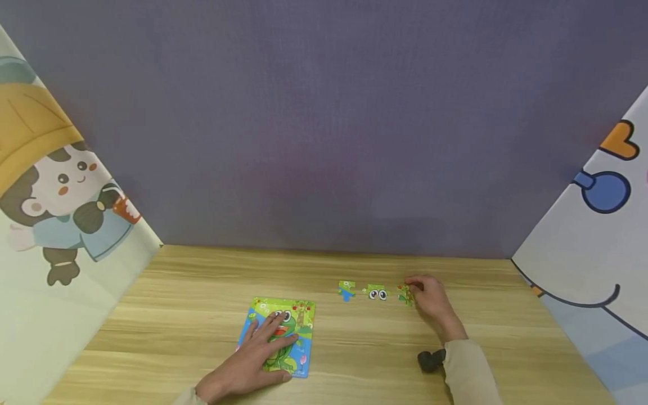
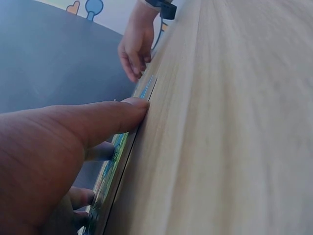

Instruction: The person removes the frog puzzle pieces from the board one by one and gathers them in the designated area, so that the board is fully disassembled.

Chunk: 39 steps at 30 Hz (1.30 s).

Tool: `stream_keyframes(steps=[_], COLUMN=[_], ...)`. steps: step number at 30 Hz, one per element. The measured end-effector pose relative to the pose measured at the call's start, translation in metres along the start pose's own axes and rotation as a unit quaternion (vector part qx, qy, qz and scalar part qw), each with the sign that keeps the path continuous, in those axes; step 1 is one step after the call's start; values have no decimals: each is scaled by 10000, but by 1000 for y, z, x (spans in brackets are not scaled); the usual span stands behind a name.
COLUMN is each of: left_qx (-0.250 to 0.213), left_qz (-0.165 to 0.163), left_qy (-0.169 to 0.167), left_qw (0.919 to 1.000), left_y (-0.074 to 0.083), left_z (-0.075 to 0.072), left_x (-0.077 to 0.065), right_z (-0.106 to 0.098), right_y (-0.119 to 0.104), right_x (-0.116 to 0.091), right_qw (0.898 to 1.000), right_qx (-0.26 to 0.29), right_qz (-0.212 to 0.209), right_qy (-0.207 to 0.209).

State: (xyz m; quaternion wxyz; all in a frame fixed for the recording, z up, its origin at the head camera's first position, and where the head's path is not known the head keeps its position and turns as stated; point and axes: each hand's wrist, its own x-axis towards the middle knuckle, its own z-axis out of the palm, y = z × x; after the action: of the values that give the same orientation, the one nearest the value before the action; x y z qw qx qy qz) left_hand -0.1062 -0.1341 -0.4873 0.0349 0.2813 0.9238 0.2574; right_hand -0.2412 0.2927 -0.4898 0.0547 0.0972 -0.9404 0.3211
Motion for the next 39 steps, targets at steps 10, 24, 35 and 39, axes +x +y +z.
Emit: stream_keyframes(steps=[10,24,35,39], left_qx=[-17,175,-305,-269], left_qz=[-202,-313,-480,-527], left_qy=[-157,-18,482,632], left_qw=[9997,9994,9972,9962], left_y=[8,18,7,4], left_z=[-3,-7,-20,-19], left_x=[7,16,-12,-24], right_z=[-7,10,63,84], right_y=[-13,-104,-181,-200], right_x=[1,11,13,8], right_qw=[9986,9869,9814,9742], right_qx=[-149,-20,703,893], right_qz=[-387,-1444,-1641,-1719], right_qy=[342,720,-703,-1155])
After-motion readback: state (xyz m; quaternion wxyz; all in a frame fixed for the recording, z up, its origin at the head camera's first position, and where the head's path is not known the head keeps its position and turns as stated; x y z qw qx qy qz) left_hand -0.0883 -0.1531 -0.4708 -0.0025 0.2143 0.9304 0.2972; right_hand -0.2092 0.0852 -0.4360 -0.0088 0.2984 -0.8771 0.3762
